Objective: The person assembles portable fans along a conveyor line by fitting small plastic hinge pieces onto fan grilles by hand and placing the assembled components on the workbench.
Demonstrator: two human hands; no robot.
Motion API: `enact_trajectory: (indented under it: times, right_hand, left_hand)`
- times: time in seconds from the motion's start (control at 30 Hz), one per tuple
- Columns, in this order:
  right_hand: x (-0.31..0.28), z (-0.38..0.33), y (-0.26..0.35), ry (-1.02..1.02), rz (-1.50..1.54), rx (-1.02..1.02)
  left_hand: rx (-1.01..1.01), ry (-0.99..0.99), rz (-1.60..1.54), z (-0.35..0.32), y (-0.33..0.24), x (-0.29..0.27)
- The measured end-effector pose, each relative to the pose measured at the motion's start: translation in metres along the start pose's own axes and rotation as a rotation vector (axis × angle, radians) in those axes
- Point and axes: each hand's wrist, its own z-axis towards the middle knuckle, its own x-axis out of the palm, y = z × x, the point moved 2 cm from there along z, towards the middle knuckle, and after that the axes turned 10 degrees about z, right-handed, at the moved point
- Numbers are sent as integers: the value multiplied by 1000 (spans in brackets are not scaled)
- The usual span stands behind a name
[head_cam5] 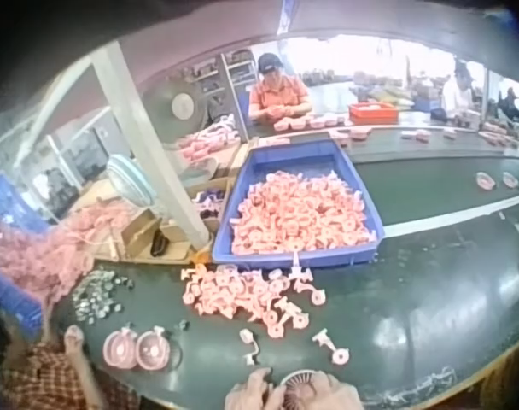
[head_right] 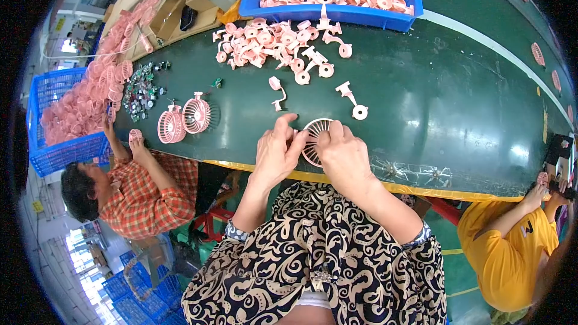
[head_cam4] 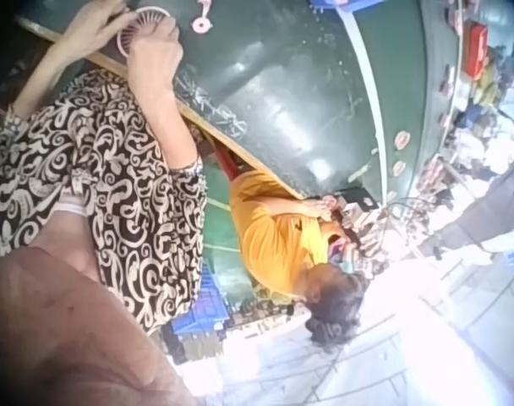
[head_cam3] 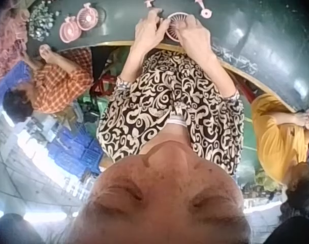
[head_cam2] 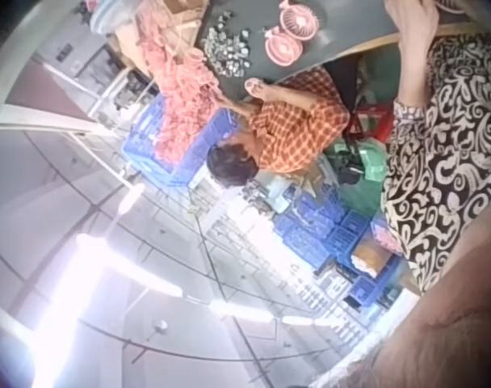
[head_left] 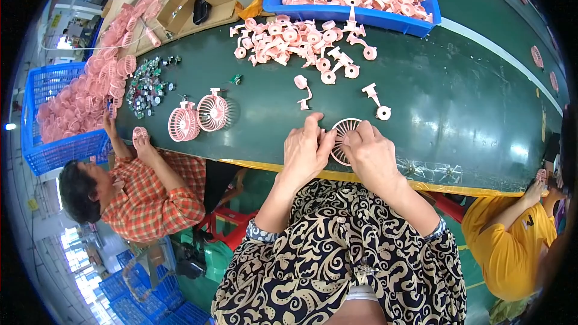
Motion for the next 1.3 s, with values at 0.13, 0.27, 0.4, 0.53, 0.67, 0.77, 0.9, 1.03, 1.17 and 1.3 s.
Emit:
enact_trajectory:
  times: [0.13,0.27,0.4,0.53,0.67,0.77,0.9,1.03,1.17,1.3]
  right_hand:
    - [-1,3,4,119,-62,46]
    - [-7,-3,8,42,102,49]
    - [-37,-13,13,24,207,-40]
    - [-67,-41,-14,13,183,121]
    - [-113,-74,-62,-153,-61,473]
    - [-137,-97,-96,-361,-290,612]
    - [-131,-85,-91,-432,-125,489]
    - [-94,-39,-69,-313,23,283]
    - [-76,1,-53,-322,72,103]
    - [-66,26,-55,-235,63,71]
  left_hand:
    - [24,-33,-3,-1,3,-1]
    - [24,-69,-33,-4,4,0]
    - [-40,-19,-204,-4,6,-7]
    - [-113,-264,-237,-4,25,-35]
    - [-210,-566,158,-12,66,-73]
    - [-341,-515,348,-20,96,-74]
    - [-352,-344,328,-24,88,-71]
    - [-368,-216,-510,-30,39,-53]
    - [-185,205,-618,-39,6,-38]
    - [-61,26,-560,-31,10,-48]
